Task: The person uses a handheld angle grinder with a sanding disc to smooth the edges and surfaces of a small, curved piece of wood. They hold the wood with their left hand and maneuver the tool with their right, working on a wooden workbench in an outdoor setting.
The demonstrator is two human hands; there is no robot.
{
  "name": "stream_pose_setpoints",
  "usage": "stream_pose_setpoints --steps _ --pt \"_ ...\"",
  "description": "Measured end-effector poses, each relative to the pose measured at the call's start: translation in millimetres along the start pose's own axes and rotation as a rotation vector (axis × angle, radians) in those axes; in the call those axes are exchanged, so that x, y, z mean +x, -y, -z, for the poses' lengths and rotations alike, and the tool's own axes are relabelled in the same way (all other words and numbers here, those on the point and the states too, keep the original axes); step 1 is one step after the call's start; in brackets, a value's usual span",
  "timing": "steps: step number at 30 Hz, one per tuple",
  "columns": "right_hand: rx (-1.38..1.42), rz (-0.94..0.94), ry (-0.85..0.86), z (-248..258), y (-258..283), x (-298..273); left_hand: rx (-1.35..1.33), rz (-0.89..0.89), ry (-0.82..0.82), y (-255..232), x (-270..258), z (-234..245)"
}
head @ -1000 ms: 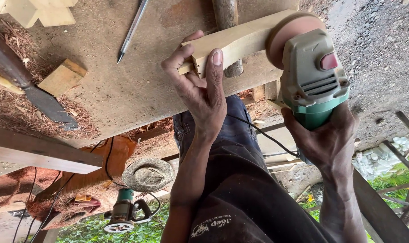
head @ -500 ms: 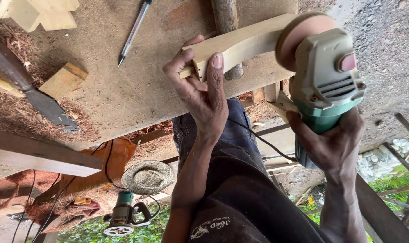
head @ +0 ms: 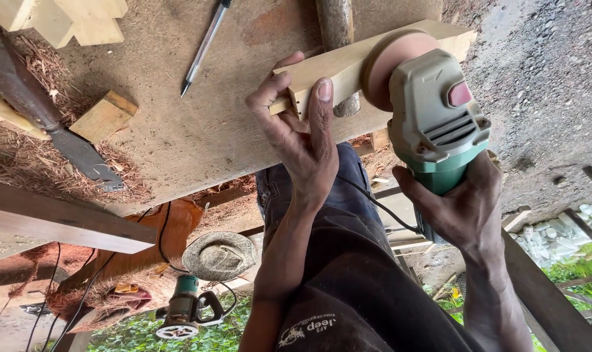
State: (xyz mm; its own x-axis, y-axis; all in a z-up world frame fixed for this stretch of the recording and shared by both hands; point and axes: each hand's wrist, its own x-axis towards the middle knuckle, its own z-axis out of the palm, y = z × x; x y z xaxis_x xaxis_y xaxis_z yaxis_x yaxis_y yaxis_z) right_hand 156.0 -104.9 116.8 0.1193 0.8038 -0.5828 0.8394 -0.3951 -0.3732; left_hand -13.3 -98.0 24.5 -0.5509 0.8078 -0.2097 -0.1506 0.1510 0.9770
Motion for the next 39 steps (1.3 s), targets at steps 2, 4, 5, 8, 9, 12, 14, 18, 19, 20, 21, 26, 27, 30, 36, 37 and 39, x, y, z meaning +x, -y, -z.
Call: stream_pose_setpoints --steps 2,4,5,8,9,12,14,18,19,20,21,26,27,30,36,37,39 --pt "0.028 0.083 -0.002 2 1 1 0.007 0.008 0.006 -1 0 0" --pt "-0.005 0.049 -0.014 2 1 1 0.001 0.01 0.002 0 -1 0" --pt "-0.036 0.017 -0.028 3 1 1 -0.005 0.01 -0.002 0 -1 -1" --pt "-0.098 -0.008 -0.049 4 1 0 -0.001 0.03 -0.001 -1 -1 0" --pt "-0.1 -0.01 -0.05 4 -1 -1 -0.003 0.032 -0.001 0 -1 0" --pt "-0.15 0.012 -0.084 5 -5 -2 -0.023 0.018 0.008 1 0 0" --pt "-0.127 0.055 -0.096 6 -4 -2 -0.007 0.002 0.014 1 0 0" --pt "-0.125 0.099 -0.101 12 7 0 -0.016 -0.018 0.022 5 0 2" --pt "-0.162 0.093 -0.108 13 8 -1 -0.007 -0.013 0.024 5 0 2" --pt "-0.2 0.088 -0.115 14 8 -1 0.002 -0.008 0.027 4 -1 2" --pt "-0.202 0.083 -0.118 15 8 -1 0.0 -0.005 0.031 3 -1 2" --pt "-0.219 0.017 -0.128 20 7 -1 -0.015 0.018 0.022 0 -1 1" --pt "-0.217 0.016 -0.128 21 4 -1 -0.014 0.017 0.024 1 -1 2" --pt "-0.212 0.127 -0.169 24 -9 -1 -0.008 0.009 0.025 2 0 1" --pt "-0.175 0.191 -0.243 37 -35 2 -0.007 -0.015 0.017 -1 -1 -1" --pt "-0.143 0.201 -0.239 38 -36 1 -0.027 0.01 0.005 -2 -1 -2" --pt "-0.104 0.207 -0.229 38 -32 1 -0.037 0.036 -0.005 -2 -2 -2"
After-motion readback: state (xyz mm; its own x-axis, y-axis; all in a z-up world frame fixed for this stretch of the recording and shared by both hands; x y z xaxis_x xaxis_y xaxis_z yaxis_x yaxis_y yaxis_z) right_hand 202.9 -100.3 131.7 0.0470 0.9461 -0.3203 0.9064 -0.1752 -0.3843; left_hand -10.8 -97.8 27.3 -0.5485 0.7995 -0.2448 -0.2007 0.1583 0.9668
